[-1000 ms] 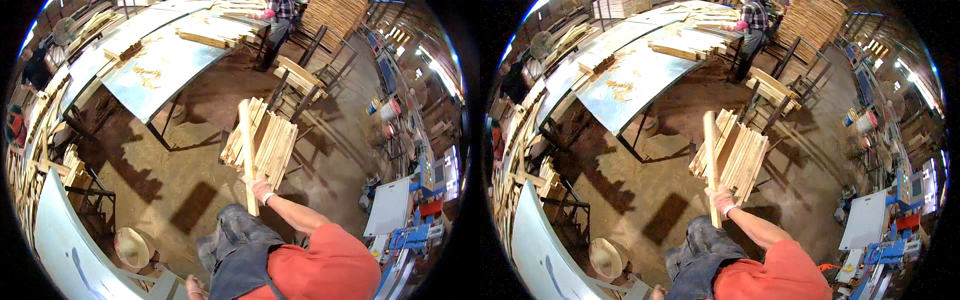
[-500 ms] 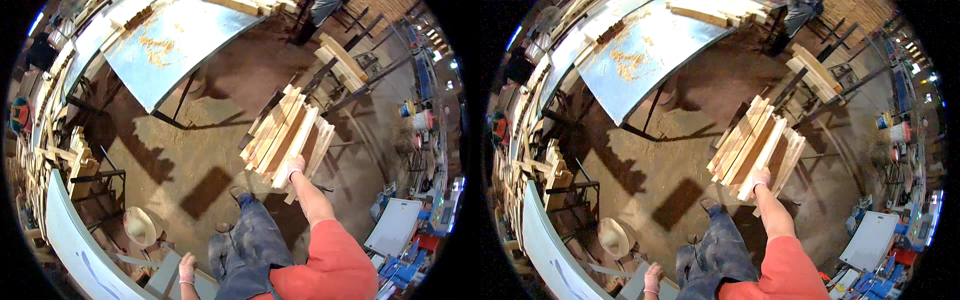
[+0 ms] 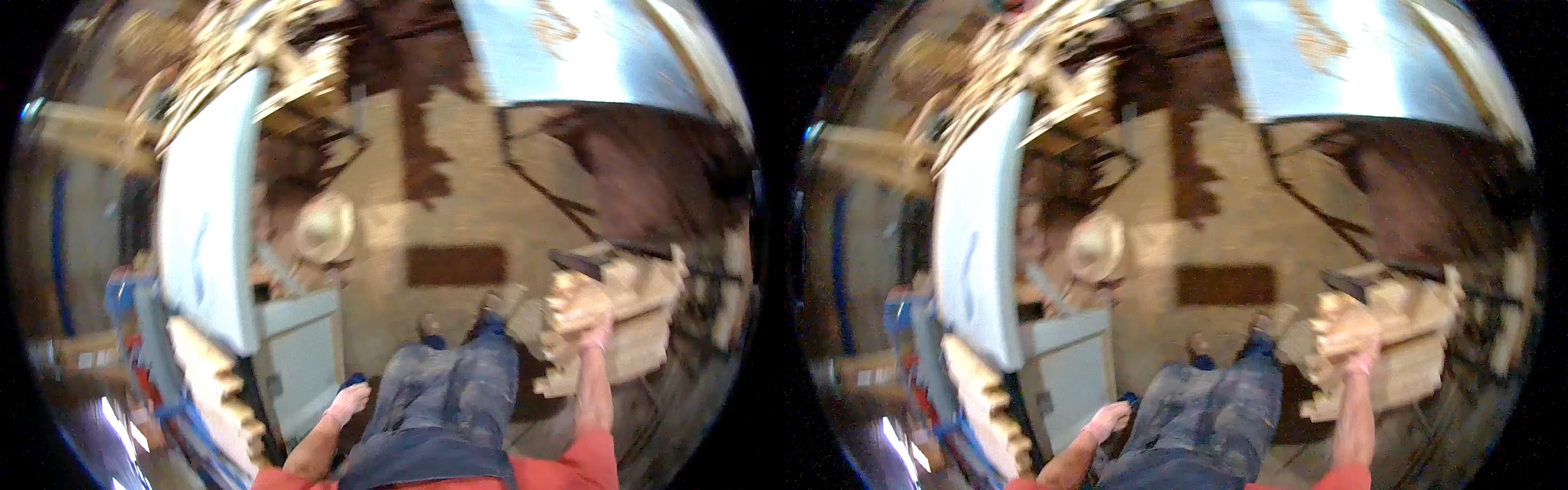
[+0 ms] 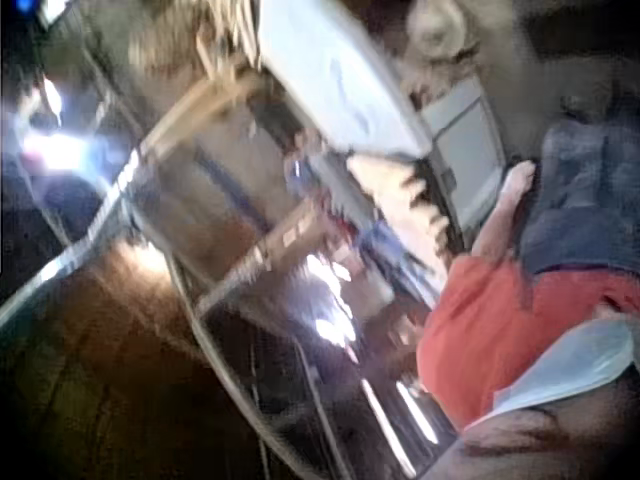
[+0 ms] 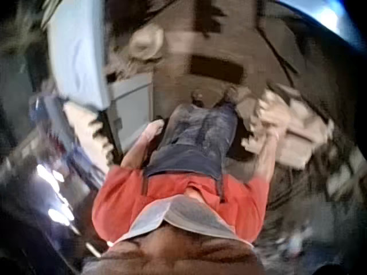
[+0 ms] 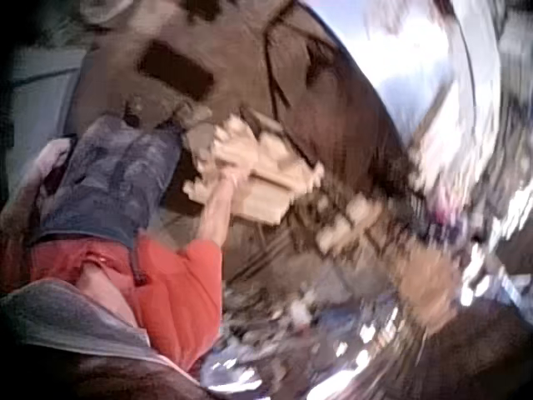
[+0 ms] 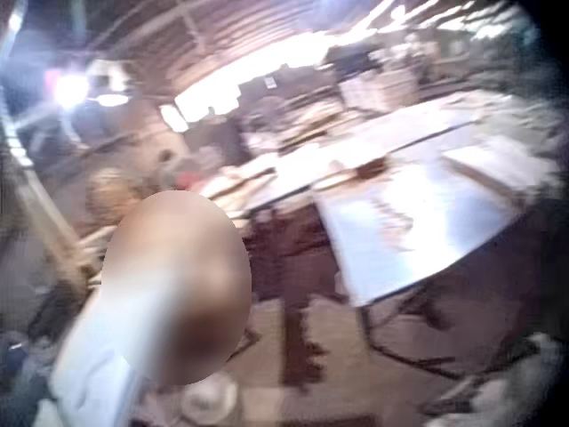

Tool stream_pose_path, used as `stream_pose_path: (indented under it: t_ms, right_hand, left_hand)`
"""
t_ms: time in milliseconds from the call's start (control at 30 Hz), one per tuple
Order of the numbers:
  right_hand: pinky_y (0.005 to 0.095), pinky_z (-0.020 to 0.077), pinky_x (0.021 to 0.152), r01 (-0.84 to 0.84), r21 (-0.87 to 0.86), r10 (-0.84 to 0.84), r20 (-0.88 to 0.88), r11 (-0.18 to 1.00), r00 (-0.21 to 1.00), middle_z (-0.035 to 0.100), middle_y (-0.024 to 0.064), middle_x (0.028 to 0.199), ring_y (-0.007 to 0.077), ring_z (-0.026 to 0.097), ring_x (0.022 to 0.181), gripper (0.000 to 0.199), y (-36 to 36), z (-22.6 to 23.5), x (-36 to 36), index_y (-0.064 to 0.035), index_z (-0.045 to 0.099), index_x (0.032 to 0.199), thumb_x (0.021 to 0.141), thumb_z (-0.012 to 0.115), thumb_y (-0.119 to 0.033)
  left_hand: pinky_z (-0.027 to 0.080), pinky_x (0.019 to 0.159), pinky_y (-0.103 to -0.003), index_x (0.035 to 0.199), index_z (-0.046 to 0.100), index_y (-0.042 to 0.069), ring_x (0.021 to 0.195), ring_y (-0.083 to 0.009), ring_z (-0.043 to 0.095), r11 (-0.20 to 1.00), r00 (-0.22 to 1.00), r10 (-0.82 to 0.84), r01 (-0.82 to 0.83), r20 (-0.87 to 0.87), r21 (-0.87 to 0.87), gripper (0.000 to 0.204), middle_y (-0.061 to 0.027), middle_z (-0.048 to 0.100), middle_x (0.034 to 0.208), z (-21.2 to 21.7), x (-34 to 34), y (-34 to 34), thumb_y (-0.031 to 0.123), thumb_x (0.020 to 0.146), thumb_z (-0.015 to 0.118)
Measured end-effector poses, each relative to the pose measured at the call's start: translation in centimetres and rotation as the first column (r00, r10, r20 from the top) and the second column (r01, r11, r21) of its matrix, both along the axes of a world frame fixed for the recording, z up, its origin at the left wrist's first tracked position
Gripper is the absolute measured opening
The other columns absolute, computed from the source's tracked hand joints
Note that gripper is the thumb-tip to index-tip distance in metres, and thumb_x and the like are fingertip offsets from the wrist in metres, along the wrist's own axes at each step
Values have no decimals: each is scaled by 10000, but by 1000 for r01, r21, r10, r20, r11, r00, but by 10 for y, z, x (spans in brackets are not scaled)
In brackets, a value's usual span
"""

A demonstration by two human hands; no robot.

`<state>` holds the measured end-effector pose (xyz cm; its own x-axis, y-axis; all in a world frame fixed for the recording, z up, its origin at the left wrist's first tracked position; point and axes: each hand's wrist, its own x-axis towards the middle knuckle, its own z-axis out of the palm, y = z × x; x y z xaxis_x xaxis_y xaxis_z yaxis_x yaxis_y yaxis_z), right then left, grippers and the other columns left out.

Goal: The person gathers and stacks light-colored wooden planks on a metal workbench. They repeatedly pick up bundles of planks, align them, and place them into neat piles, occasionally moving stacks to a conveyor belt area. The task involves repetitive manual handling and organizing of the wood pieces.

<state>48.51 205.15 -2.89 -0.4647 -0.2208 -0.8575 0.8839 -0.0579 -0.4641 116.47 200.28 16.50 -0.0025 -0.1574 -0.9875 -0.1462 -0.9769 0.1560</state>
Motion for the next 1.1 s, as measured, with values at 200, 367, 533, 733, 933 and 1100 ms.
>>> stream_pose_path:
  t_ms: [200, 367, 533, 733, 933, 1100]
  right_hand:
    - [536, 403, 1216, -173, 272, 149, 106, 947, 983, 534, 50, 1631, 315, 516, 1455, 793, 32, -42, -23, -172, 485, 1634, 1035, 595, -680]
    - [551, 598, 901, -799, 313, 782, 214, 514, 586, 711, 172, 1296, 381, 700, 1085, 586, 24, -37, 49, -68, 638, 1436, 985, 762, -421]
    - [358, 323, 408, -958, 158, 931, 242, 241, 274, 429, 13, 611, 182, 442, 457, 238, -44, 50, 247, -143, 522, 800, 987, 647, -221]
    - [248, 444, 592, -946, -303, 944, -330, -118, -11, 668, 2, 940, 88, 607, 738, 61, -149, 230, 526, -78, 667, 1102, 1065, 675, -126]
    - [311, 559, 996, -841, 322, 245, -856, -436, -455, 742, 118, 1273, 186, 714, 1127, 620, -174, 402, 786, -26, 594, 1533, 973, 794, -200]
    - [476, 523, 1121, -621, 707, -341, -707, -337, -620, 610, 218, 1521, 421, 616, 1333, 737, -193, 426, 912, -74, 542, 1572, 893, 802, -197]
  left_hand:
    - [536, 858, -352, 1321, 717, 45, 1020, -174, 676, 1000, 976, -7, 12, 217, -25, 373, -34, 740, 1151, -26, 14, 45, 294, 1044, 693]
    - [452, 1179, -382, 1514, 624, -2, 1400, -308, 601, 789, 852, -375, 500, 365, -356, 598, -160, 669, 1512, -37, 12, 33, 387, 1062, 674]
    - [465, 1179, -355, 1466, 663, -27, 1372, -242, 629, 809, 990, -46, -41, -133, -586, 513, -151, 696, 1470, 112, 41, -3, 303, 1074, 688]
    - [592, 1047, -384, 1160, 832, -20, 1185, -239, 755, 524, 979, -109, -89, -171, -847, 236, -159, 816, 1198, 293, 259, 10, 150, 1024, 741]
    - [595, 1027, -407, 1261, 788, 13, 1121, -253, 763, 348, 832, 472, 127, 290, -929, 368, -110, 813, 1204, 311, 536, -39, 220, 959, 758]
    - [540, 1076, -381, 1334, 741, 73, 1268, -304, 679, 607, 544, 447, 399, 710, -688, 412, -100, 744, 1352, 215, 763, -77, 303, 1008, 635]
